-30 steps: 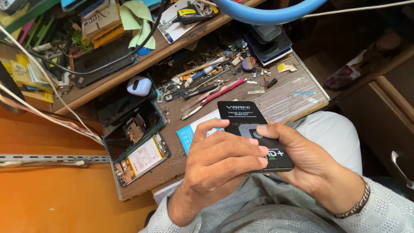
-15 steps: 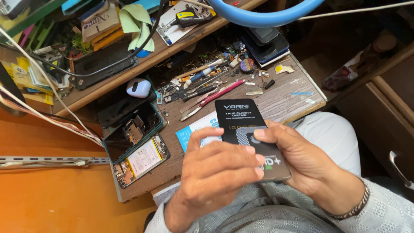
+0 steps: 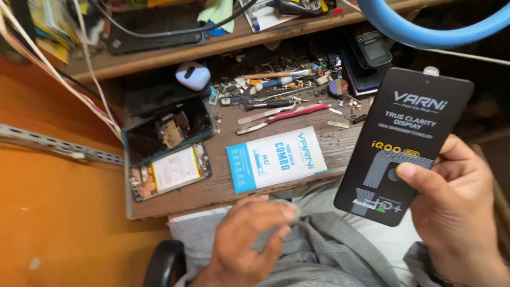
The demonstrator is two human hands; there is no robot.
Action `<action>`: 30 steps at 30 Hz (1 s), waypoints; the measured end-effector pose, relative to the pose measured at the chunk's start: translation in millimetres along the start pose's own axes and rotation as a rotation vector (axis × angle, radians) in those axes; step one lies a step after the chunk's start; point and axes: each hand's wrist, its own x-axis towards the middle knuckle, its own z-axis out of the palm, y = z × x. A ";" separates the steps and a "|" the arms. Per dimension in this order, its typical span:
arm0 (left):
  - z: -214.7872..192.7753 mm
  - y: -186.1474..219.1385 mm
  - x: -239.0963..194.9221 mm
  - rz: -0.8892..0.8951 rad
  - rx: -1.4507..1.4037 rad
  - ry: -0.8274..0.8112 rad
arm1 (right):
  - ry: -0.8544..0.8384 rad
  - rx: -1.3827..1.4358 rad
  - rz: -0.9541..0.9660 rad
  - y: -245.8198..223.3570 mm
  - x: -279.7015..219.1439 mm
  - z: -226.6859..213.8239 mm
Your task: The person handles a smartphone screen protector package, then disassembles a smartphone by removing the back cover and internal components. They use a metal pry tool to separate the screen assembly and reassemble the device, pressing the edges to secure the casing.
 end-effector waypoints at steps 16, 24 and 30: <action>19.9 7.2 -7.7 -0.300 -0.440 -0.204 | -0.463 -1.326 -0.776 4.5 -19.0 70.1; 55.4 -22.7 -38.1 -0.644 -1.136 0.255 | -0.436 -1.248 -0.822 47.6 -41.5 85.7; 63.4 -97.3 -46.6 -0.695 -1.062 0.369 | -0.423 -1.381 -0.902 90.8 -19.1 102.2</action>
